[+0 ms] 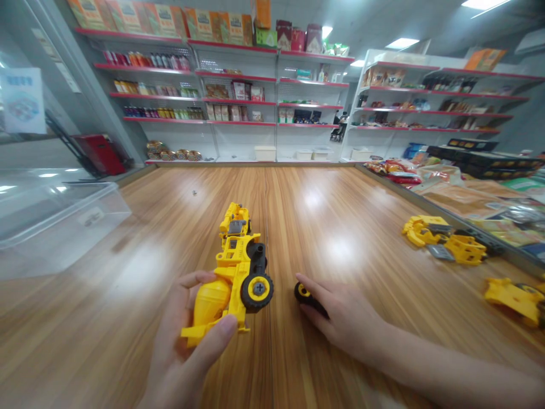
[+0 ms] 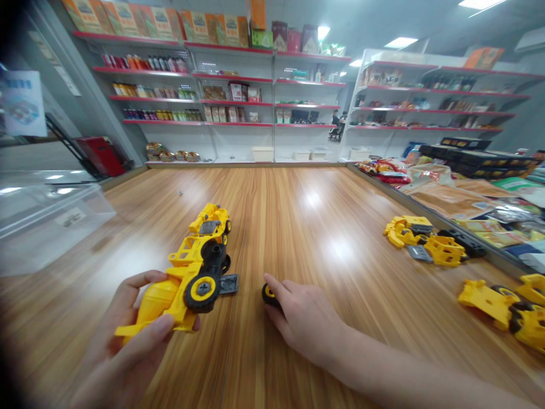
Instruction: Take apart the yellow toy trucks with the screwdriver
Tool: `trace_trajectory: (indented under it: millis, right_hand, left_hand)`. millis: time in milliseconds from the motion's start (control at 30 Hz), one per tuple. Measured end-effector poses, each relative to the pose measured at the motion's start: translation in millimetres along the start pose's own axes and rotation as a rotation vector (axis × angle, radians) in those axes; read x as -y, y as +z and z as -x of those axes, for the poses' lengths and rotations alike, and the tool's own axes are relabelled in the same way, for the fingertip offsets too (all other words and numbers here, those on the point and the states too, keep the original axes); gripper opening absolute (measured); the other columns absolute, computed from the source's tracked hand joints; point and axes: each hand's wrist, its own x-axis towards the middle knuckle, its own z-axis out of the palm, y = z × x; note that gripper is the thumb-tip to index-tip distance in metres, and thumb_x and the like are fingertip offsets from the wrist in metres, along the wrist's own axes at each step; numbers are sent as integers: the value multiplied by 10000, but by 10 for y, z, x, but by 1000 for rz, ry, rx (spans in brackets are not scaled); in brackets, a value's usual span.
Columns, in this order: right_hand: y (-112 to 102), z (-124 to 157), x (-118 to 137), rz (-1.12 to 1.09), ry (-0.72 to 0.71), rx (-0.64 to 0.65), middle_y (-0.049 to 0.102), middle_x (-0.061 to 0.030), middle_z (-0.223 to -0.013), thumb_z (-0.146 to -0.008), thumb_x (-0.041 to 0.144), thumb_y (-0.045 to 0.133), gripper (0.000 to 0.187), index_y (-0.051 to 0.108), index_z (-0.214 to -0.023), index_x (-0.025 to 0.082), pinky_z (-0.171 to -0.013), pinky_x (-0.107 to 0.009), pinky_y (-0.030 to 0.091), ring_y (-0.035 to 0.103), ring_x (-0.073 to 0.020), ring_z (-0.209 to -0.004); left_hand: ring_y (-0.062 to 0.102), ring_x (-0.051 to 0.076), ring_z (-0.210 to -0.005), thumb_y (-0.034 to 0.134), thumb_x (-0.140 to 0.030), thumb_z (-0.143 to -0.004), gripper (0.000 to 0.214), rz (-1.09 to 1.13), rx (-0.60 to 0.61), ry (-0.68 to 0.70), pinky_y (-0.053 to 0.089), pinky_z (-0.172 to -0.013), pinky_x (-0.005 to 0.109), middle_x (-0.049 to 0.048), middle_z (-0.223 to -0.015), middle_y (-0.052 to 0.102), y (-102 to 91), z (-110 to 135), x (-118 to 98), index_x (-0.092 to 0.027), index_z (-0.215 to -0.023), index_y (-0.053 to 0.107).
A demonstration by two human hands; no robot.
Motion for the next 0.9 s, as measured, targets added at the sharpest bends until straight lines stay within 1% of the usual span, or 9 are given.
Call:
trace_trajectory:
  millis: [67,200,267,400,500,600,733,800,900]
  right_hand:
    - [3,-8,-3,-12,-11,0,712,-128,-1050,-939,258,526,512,463,-1437,155,-772,-392,557,699,-275,-909]
    - [7,-5,2,-83,-38,-49,697,-115,-1029,-951,217,519,285,618,-1212,155,-829,-358,546,680,-237,-938]
    - [10,-6,11,-98,-57,-54,684,-111,-1041,-961,183,490,249,634,-1162,159,-841,-354,551,676,-228,-948]
    - [16,-19,23,-104,-103,-42,632,-126,-1180,-969,137,427,382,533,-1334,177,-872,-378,566,666,-234,-1017]
    - [18,-23,31,-111,-105,-31,593,-133,-1262,-975,135,406,426,469,-1395,174,-907,-404,562,648,-244,-1076]
    - [21,-23,44,-130,-109,-19,585,-117,-1288,-968,123,404,389,514,-1337,179,-938,-404,549,640,-236,-1096]
    - [1,-32,60,-139,-103,-2,590,-112,-1318,-961,113,398,385,533,-1316,180,-948,-406,533,635,-238,-1114]
    - [-29,-39,67,-156,-89,-17,644,-113,-1237,-958,138,426,349,558,-1280,169,-899,-388,540,657,-234,-1051]
    - [-100,-34,102,-190,-43,-93,704,-67,-886,-952,200,475,192,648,-1025,165,-716,-314,519,670,-189,-792]
  left_hand:
    - [601,158,-693,800,-263,-709,485,-70,-4,15,501,-617,254,-16,-882,638,16,10,-9,-272,-1102,515]
    - [571,142,-676,781,-317,-735,506,-145,42,0,497,-630,258,-22,-850,613,31,26,-12,-286,-1120,454]
    - [568,143,-697,777,-311,-745,501,-154,52,-6,505,-657,266,-19,-858,610,31,26,-15,-289,-1121,447]
    - [584,150,-747,781,-337,-739,461,8,63,-69,521,-672,244,-19,-898,623,9,-7,-12,-302,-1088,482]
    - [620,179,-809,692,-425,-804,311,226,86,-147,567,-714,285,3,-986,650,-6,-51,-12,-289,-1035,533]
    - [652,196,-859,600,-290,-867,149,333,32,-211,600,-751,331,27,-1027,662,8,-77,-45,-250,-1008,578]
    - [696,215,-886,627,-154,-792,393,382,-5,-332,613,-760,324,49,-1061,706,22,-66,-106,-234,-1174,584]
    - [712,231,-849,649,-149,-756,435,398,35,-412,613,-738,320,67,-1007,739,11,-60,-114,-202,-1186,617]
    - [721,262,-870,661,-145,-717,435,414,130,-497,598,-745,332,83,-967,764,-9,-55,-111,-166,-1152,663]
